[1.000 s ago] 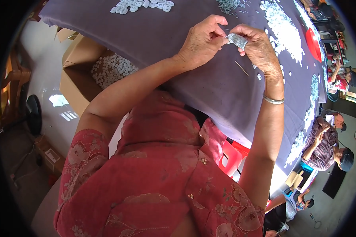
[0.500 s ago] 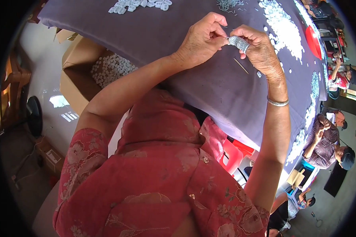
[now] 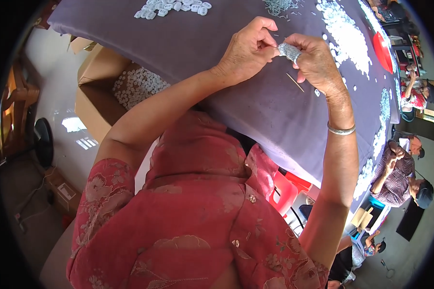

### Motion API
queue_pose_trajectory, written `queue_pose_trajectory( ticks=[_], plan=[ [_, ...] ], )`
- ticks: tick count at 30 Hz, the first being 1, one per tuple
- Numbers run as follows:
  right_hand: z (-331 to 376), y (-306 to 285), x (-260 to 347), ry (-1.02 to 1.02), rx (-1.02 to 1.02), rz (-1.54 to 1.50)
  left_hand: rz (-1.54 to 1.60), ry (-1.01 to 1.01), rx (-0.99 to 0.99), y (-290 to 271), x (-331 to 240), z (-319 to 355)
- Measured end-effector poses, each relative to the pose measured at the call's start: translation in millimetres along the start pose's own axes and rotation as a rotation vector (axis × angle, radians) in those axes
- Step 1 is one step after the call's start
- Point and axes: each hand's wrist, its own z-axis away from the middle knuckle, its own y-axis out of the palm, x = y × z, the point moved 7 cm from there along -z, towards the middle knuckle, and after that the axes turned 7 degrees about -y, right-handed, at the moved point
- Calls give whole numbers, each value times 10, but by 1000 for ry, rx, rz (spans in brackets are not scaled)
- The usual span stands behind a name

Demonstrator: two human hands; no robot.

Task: The person sorts small white plastic components by hand on a cloth-covered table.

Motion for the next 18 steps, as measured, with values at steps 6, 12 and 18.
queue_pose_trajectory(
  ticks=[6,12,18],
  plan=[
    [-18,-68,160,-33,-14,39,140,-30,39,1,-41,-29],
    [-46,-140,131,-31,-90,-12,181,5,52,-7,-80,-44],
    [-15,-174,233,13,-98,34,194,24,62,-5,-88,-52]
  ],
)
